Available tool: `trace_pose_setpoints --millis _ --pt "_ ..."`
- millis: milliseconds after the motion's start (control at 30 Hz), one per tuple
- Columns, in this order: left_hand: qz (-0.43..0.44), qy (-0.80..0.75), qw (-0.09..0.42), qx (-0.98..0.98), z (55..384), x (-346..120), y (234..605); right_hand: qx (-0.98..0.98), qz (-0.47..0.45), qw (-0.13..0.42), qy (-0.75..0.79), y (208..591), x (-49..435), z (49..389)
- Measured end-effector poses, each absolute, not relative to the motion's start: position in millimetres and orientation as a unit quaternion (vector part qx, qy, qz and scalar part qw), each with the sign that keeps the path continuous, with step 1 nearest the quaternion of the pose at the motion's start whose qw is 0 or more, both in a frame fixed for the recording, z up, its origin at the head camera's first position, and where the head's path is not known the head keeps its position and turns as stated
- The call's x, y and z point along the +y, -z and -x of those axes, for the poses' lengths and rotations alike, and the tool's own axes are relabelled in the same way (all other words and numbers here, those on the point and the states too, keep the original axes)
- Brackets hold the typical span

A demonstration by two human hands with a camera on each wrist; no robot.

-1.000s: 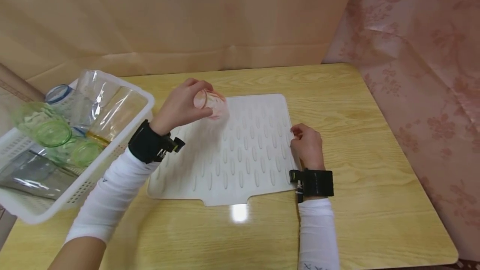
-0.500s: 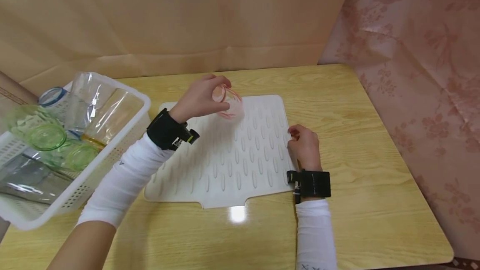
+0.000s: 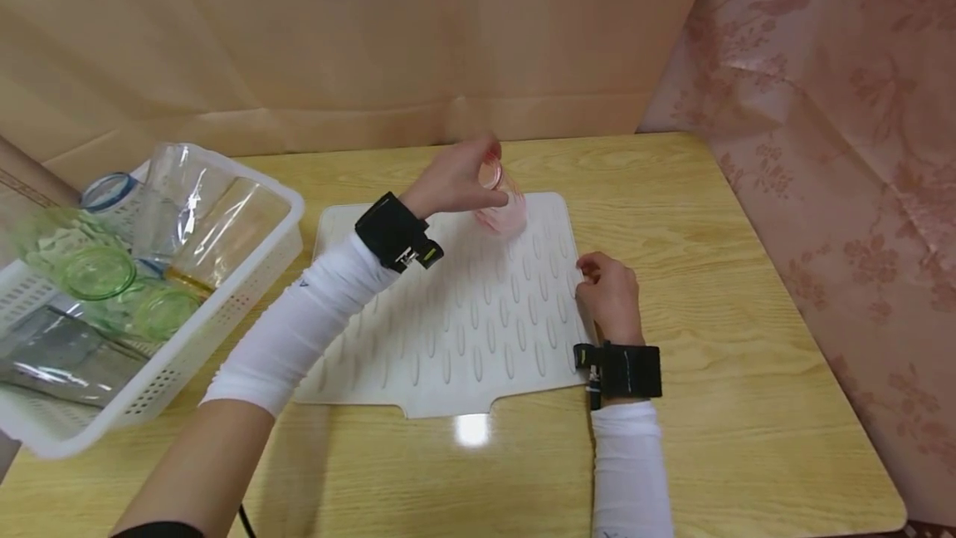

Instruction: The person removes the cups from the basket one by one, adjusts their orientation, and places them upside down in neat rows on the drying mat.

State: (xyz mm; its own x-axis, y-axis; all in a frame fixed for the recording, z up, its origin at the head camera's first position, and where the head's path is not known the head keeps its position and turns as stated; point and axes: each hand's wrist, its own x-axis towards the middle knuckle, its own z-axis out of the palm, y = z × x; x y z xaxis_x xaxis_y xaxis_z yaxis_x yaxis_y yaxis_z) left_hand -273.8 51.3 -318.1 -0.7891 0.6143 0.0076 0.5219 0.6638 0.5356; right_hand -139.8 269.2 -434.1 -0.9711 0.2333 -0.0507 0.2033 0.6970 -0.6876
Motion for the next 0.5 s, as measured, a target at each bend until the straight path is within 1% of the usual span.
trace_pose_setpoints --millis 300,500 --pt "-0.309 -0.24 0.099 0.915 272 79 325 -0.919 0.13 -0.001 -0.372 433 270 141" --pt "-0.32 -0.212 0.097 0.918 268 93 326 -0.92 0.125 0.006 -0.371 434 274 140"
